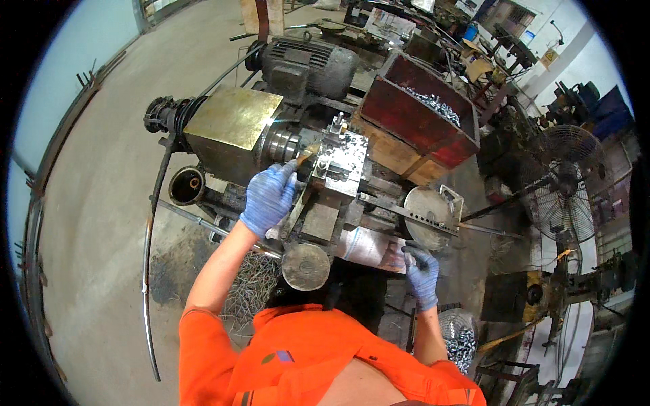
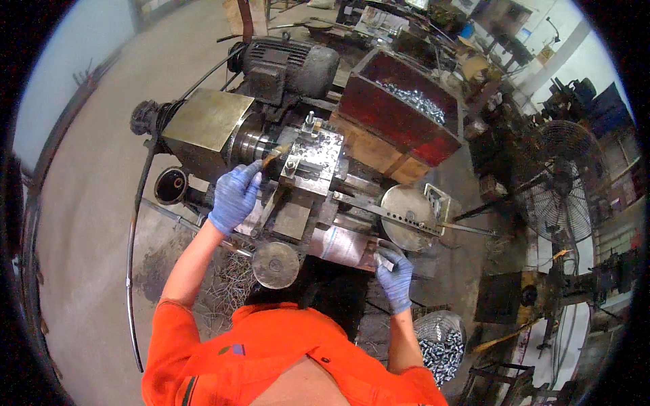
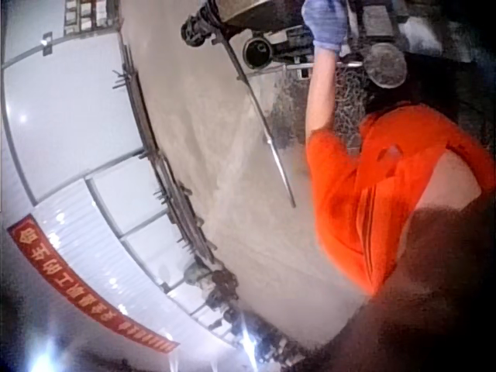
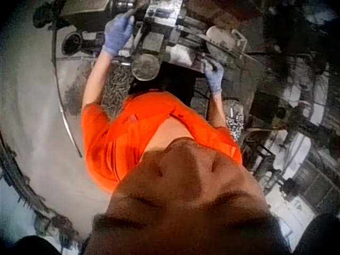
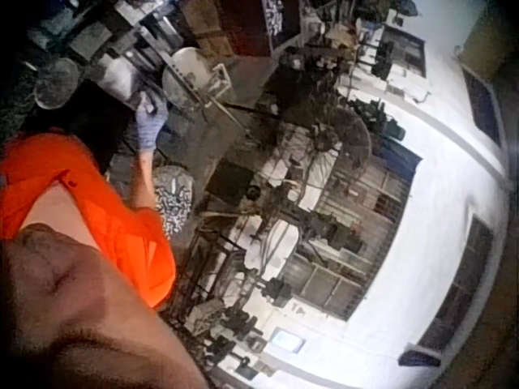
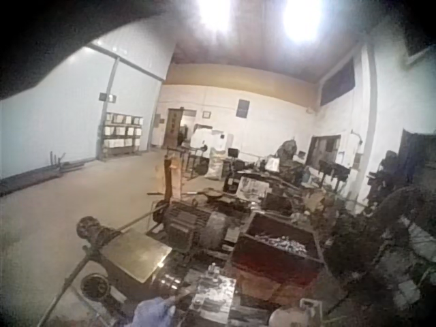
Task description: The person operates a lathe to process small metal components. They use a lever to control the machine's movement, pick up metal parts from a tray, place them into the lathe's chuck for processing, and luego return processed parts to a different container.
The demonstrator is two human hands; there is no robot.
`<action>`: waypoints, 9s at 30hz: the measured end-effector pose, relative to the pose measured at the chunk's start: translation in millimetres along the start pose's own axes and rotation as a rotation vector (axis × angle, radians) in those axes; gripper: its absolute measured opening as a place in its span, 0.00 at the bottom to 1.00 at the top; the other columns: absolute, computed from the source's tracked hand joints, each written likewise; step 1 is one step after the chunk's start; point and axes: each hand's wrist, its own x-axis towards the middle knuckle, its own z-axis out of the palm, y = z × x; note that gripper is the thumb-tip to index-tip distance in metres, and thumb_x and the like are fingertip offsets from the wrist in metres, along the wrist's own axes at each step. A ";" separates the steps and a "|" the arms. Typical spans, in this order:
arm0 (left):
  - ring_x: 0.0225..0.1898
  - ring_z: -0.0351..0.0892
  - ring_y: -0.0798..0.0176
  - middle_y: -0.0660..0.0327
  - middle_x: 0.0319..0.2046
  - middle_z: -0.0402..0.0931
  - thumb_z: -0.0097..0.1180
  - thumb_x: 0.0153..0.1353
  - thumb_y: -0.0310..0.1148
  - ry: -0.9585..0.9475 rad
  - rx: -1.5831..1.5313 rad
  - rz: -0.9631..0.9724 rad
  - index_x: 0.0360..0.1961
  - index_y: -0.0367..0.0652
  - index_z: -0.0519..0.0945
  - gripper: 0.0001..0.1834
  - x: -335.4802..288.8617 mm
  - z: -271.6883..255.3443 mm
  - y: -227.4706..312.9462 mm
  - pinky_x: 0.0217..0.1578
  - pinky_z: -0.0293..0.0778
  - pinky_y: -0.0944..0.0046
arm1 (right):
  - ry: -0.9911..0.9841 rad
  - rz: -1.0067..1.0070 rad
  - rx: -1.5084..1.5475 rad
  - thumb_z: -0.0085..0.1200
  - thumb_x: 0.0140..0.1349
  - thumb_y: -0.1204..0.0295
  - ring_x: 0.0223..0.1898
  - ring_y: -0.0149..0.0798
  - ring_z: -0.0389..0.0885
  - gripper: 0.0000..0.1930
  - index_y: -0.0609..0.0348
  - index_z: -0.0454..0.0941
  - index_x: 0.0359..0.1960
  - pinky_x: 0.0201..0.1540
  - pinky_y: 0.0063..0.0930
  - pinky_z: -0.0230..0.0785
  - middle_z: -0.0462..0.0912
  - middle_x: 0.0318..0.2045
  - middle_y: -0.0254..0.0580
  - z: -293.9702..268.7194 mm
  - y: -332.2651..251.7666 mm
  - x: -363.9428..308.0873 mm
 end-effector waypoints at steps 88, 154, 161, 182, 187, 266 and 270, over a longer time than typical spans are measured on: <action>0.38 0.76 0.61 0.56 0.38 0.76 0.49 0.60 0.47 -0.551 -1.496 -1.022 0.40 0.40 0.76 0.20 -50.3 44.2 148.0 0.42 0.71 0.61 | 0.053 -0.611 0.044 0.61 0.43 0.62 0.39 0.48 0.74 0.10 0.52 0.80 0.23 0.41 0.40 0.66 0.79 0.35 0.40 26.0 -86.9 -1.4; 0.35 0.77 0.45 0.48 0.30 0.78 0.50 0.55 0.53 -0.397 0.753 -1.009 0.42 0.44 0.76 0.24 -198.6 -241.4 -84.0 0.37 0.71 0.50 | -0.784 -0.458 -0.854 0.52 0.47 0.43 0.30 0.51 0.80 0.29 0.62 0.80 0.27 0.38 0.39 0.70 0.80 0.25 0.55 209.9 -157.6 209.9; 0.31 0.77 0.45 0.48 0.26 0.77 0.52 0.53 0.51 -0.365 0.770 -1.147 0.31 0.43 0.77 0.20 -247.1 -256.0 -62.5 0.34 0.70 0.49 | -0.635 -0.659 -0.808 0.54 0.46 0.45 0.27 0.51 0.78 0.26 0.60 0.80 0.18 0.34 0.38 0.70 0.78 0.20 0.53 206.5 -157.7 202.1; 0.33 0.78 0.51 0.52 0.33 0.78 0.52 0.55 0.44 0.121 0.883 -0.572 0.43 0.43 0.77 0.19 -202.7 -274.8 -203.6 0.37 0.72 0.54 | -0.426 -0.733 -0.535 0.55 0.51 0.55 0.34 0.47 0.77 0.16 0.55 0.82 0.21 0.45 0.36 0.65 0.80 0.25 0.43 172.1 -166.0 190.2; 0.32 0.76 0.46 0.48 0.30 0.78 0.52 0.57 0.46 -0.179 0.409 -1.000 0.36 0.37 0.76 0.19 -254.0 -102.0 -215.7 0.35 0.70 0.53 | -0.163 -0.711 -0.357 0.62 0.44 0.65 0.38 0.45 0.77 0.10 0.58 0.80 0.20 0.43 0.36 0.67 0.81 0.31 0.43 96.4 -141.8 175.1; 0.10 0.72 0.62 0.55 0.14 0.74 0.54 0.56 0.33 0.896 -0.572 -1.216 0.24 0.34 0.73 0.11 -164.6 -70.5 -225.6 0.11 0.71 0.64 | 0.218 1.057 -1.142 0.57 0.46 0.50 0.41 0.58 0.77 0.26 0.66 0.80 0.31 0.42 0.43 0.70 0.78 0.32 0.64 -242.7 193.0 -224.6; 0.10 0.73 0.61 0.55 0.14 0.74 0.54 0.55 0.33 0.899 -0.573 -1.217 0.24 0.34 0.73 0.11 -158.0 -70.8 -217.4 0.11 0.72 0.64 | 0.221 1.070 -1.114 0.58 0.45 0.49 0.41 0.57 0.77 0.27 0.67 0.79 0.31 0.42 0.43 0.70 0.78 0.32 0.63 -251.1 209.2 -235.4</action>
